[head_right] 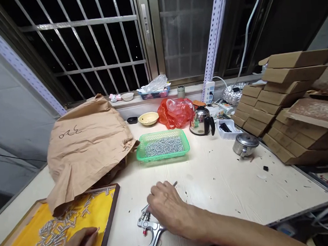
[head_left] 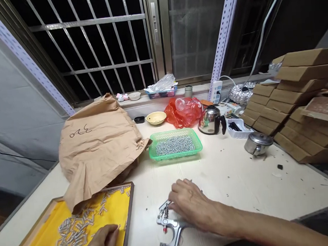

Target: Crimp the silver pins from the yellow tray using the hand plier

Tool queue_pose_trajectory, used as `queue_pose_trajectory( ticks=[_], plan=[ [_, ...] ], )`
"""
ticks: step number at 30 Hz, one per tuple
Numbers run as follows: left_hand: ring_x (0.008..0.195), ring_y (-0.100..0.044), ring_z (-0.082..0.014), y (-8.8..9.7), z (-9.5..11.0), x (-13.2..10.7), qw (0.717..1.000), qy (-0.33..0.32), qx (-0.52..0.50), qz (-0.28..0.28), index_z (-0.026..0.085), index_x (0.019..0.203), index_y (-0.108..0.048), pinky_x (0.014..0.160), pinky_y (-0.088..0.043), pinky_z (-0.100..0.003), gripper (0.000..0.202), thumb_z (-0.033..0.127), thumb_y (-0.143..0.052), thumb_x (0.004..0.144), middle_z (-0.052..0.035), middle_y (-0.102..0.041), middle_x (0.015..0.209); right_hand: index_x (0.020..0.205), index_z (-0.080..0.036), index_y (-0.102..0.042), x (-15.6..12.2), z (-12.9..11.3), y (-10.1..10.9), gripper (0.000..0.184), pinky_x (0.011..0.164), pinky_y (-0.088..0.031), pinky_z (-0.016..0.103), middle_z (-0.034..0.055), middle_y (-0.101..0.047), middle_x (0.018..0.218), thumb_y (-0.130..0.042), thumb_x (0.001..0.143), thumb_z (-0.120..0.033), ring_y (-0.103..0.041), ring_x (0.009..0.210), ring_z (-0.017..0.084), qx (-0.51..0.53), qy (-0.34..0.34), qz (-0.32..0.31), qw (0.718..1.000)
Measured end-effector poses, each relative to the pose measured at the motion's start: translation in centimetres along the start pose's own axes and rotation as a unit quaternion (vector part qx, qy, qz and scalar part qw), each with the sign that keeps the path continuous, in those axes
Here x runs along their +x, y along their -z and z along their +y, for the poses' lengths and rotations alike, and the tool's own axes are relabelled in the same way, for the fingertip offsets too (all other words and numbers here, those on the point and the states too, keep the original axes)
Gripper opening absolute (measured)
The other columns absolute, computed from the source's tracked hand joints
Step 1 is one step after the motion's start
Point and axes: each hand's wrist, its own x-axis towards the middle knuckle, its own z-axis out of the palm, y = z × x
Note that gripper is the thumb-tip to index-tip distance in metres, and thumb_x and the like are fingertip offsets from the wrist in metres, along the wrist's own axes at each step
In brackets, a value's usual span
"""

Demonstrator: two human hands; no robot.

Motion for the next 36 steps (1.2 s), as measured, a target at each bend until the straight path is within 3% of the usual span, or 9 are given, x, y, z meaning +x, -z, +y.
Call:
queue_pose_trajectory(
  ticks=[4, 8, 12, 17, 25, 27, 30, 33, 36],
  plan=[
    [0.041, -0.049, -0.0128, -1.6, 5.5, -1.6, 0.969, 0.129, -0.170, -0.124, 0.022, 0.074, -0.051, 0.040, -0.038, -0.022, 0.033, 0.054, -0.056, 0.069, 0.0041, -0.056, 0.054, 0.087, -0.018, -0.053, -5.1, 0.1, -2.4, 0.009, 0.083, -0.034, 0.034, 0.0038, -0.055, 0.093, -0.058, 0.086, -0.026, -0.050, 0.089, 0.019, 0.033, -0.055, -0.082, 0.995],
    [0.046, -0.052, -0.0126, -4.1, 9.2, -2.2, 0.956, 0.101, -0.150, -0.229, 0.019, 0.071, -0.052, 0.046, -0.039, -0.023, 0.026, 0.045, -0.056, 0.070, 0.0030, -0.056, 0.056, 0.089, -0.018, -0.054, -6.8, 1.3, -4.1, 0.012, 0.076, -0.034, 0.032, 0.0042, -0.055, 0.091, -0.061, 0.084, -0.026, -0.051, 0.085, 0.019, 0.020, -0.074, -0.120, 0.990],
    [0.057, -0.054, -0.0135, -5.5, 9.2, -2.4, 0.972, -0.065, 0.057, -0.220, 0.019, 0.071, -0.054, 0.057, -0.038, -0.024, 0.013, 0.027, -0.047, 0.079, 0.0012, -0.056, 0.063, 0.089, -0.018, -0.053, -7.1, 1.4, -4.5, 0.011, 0.075, -0.033, 0.032, 0.0044, -0.055, 0.090, -0.056, 0.088, -0.028, -0.051, 0.083, 0.019, 0.021, -0.066, -0.105, 0.992],
    [0.077, -0.055, -0.0192, -5.4, 8.4, -3.2, 0.923, -0.199, 0.241, -0.224, 0.019, 0.081, -0.054, 0.067, -0.041, -0.028, 0.005, 0.016, -0.052, 0.078, -0.0043, -0.057, 0.084, 0.089, -0.017, -0.054, -7.2, 1.1, -4.2, 0.010, 0.074, -0.033, 0.032, 0.0051, -0.056, 0.091, -0.059, 0.086, -0.026, -0.053, 0.084, 0.019, 0.020, -0.077, -0.112, 0.991],
    [0.085, -0.055, -0.0212, -5.6, 8.9, -2.9, 0.879, -0.269, 0.291, -0.264, 0.018, 0.085, -0.059, 0.072, -0.044, -0.031, 0.024, 0.005, -0.039, 0.081, -0.0078, -0.059, 0.090, 0.091, -0.017, -0.052, -7.2, 0.7, -4.6, 0.010, 0.072, -0.034, 0.032, 0.0043, -0.055, 0.091, -0.058, 0.087, -0.024, -0.053, 0.081, 0.020, 0.007, -0.077, -0.088, 0.993],
    [0.080, -0.056, -0.0187, -5.8, 8.7, -2.5, 0.914, -0.228, 0.214, -0.257, 0.018, 0.081, -0.060, 0.070, -0.044, -0.029, 0.020, 0.013, -0.041, 0.084, -0.0060, -0.060, 0.085, 0.090, -0.017, -0.052, -7.2, 0.6, -4.5, 0.010, 0.071, -0.034, 0.032, 0.0044, -0.055, 0.090, -0.059, 0.087, -0.023, -0.053, 0.080, 0.020, 0.005, -0.079, -0.086, 0.993],
    [0.057, -0.054, -0.0133, -5.9, 8.7, -1.8, 0.962, -0.033, 0.033, -0.270, 0.016, 0.078, -0.062, 0.055, -0.043, -0.024, 0.022, 0.033, -0.049, 0.083, -0.0013, -0.059, 0.065, 0.089, -0.016, -0.052, -7.2, 0.5, -4.1, 0.009, 0.070, -0.034, 0.031, 0.0049, -0.055, 0.090, -0.058, 0.087, -0.022, -0.053, 0.079, 0.019, 0.008, -0.080, -0.087, 0.993],
    [0.040, -0.041, -0.0075, -6.0, 9.1, -1.8, 0.934, 0.152, -0.117, -0.302, 0.012, 0.076, -0.063, 0.040, -0.033, -0.021, 0.037, 0.049, -0.062, 0.070, 0.0037, -0.051, 0.050, 0.088, -0.016, -0.052, -7.2, 0.3, -3.7, 0.006, 0.069, -0.033, 0.031, 0.0050, -0.055, 0.091, -0.057, 0.087, -0.020, -0.052, 0.079, 0.019, 0.011, -0.083, -0.085, 0.993],
    [0.035, -0.034, -0.0050, -6.2, 9.5, -2.2, 0.920, 0.202, -0.152, -0.300, 0.011, 0.073, -0.062, 0.036, -0.024, -0.019, 0.047, 0.056, -0.068, 0.059, 0.0068, -0.045, 0.044, 0.087, -0.016, -0.051, -7.3, 0.2, -3.7, 0.007, 0.069, -0.033, 0.031, 0.0049, -0.055, 0.091, -0.057, 0.087, -0.018, -0.052, 0.078, 0.018, 0.013, -0.091, -0.085, 0.992]
  ],
)
